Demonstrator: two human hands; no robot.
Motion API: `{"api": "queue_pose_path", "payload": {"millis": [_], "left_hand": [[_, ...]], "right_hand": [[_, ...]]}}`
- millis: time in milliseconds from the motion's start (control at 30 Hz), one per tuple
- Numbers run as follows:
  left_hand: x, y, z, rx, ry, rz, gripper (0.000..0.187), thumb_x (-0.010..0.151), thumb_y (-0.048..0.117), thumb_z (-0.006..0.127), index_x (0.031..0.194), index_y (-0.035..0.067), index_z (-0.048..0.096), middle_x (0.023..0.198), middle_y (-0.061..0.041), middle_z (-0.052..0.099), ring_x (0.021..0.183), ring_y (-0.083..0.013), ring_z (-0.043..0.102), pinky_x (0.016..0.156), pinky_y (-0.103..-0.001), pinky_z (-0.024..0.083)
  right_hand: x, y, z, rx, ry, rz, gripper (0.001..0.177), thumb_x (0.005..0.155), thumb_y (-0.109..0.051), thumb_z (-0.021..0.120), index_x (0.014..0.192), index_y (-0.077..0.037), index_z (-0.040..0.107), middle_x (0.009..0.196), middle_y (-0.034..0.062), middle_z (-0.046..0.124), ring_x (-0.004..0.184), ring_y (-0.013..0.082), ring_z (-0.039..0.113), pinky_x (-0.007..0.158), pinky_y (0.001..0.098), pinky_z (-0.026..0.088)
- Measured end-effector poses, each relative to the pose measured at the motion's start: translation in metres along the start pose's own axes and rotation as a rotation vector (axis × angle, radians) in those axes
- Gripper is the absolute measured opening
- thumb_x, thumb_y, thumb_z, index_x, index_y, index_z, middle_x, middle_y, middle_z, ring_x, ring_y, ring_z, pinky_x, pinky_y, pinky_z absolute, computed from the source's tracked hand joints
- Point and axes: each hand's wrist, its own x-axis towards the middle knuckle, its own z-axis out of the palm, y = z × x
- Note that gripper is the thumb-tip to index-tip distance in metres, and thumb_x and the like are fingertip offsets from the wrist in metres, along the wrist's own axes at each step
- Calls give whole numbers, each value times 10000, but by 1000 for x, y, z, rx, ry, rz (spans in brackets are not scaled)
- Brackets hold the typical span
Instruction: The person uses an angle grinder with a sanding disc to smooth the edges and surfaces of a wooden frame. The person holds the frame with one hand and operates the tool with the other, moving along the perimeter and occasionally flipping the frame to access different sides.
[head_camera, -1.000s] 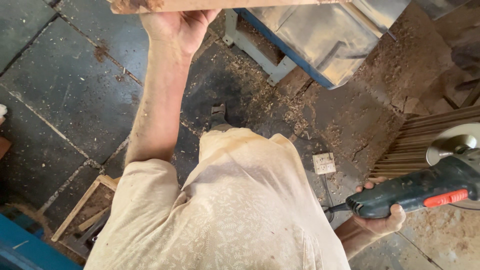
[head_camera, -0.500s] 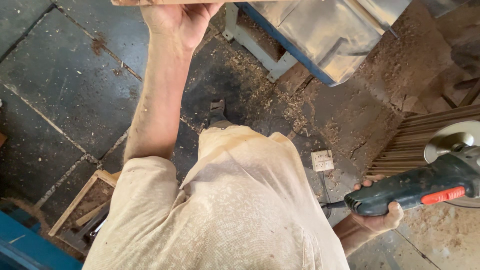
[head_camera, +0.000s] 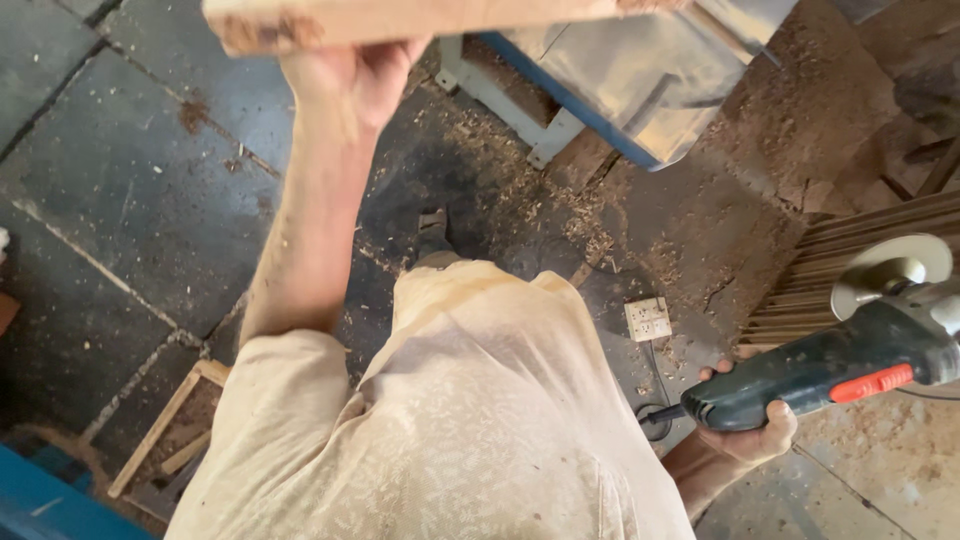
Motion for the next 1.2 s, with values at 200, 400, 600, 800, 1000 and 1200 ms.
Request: {"api": "queue_pose_path", "payload": {"millis": [200,400,600,800,1000,1200], "left_hand": [[-34,-36,-46,-12,114,-71,528,932,465,563,1272,60,564,1256,-96,633,1208,-296,628,990,-510,620],[-51,-59,-97,116,-329,-189,502,1082,456,596,1210,-29,618,1104,-132,685,1031,-248,664,924,-389,573],[-98,-118,-149,272,-55,-585,398,1055,307,651,1379,79,609,1347,-125,673,1273,-275,640,1081,-578,567],[-66,-223,-212,132,-53,-968,446,938,297,718,1334,134,594,1326,-67,684,1278,-293,648,1056,-617,540],[-32,-306,-278,101,-157,-1093,667,814,471,820,1365,155,616,1318,-45,703,1299,-287,626,1071,-640,526],[-15,-374,-308,36,-193,-1210,785,719,590,771,1360,169,602,1332,-19,676,1253,-297,647,1033,-675,528]], "right_hand": [[-11,2,-20,103,28,66,584,949,-308,710,1379,45,531,1293,220,654,1151,360,685,972,538,583],[-16,3,-31,123,-52,41,561,966,-284,704,1368,66,530,1220,236,690,1111,372,706,974,527,576],[-31,3,-38,114,45,113,604,960,-330,689,1368,81,516,1215,249,667,1128,365,693,975,529,585],[-51,-1,-27,12,187,91,653,944,-343,689,1391,93,499,1311,236,629,1118,353,670,948,535,558],[-74,-6,-6,-18,230,84,665,941,-313,724,1407,83,462,1301,236,616,1139,362,659,1000,551,560],[-68,-4,21,-24,321,118,679,919,-281,738,1403,95,448,1288,252,624,1131,372,662,1015,559,566]]}}
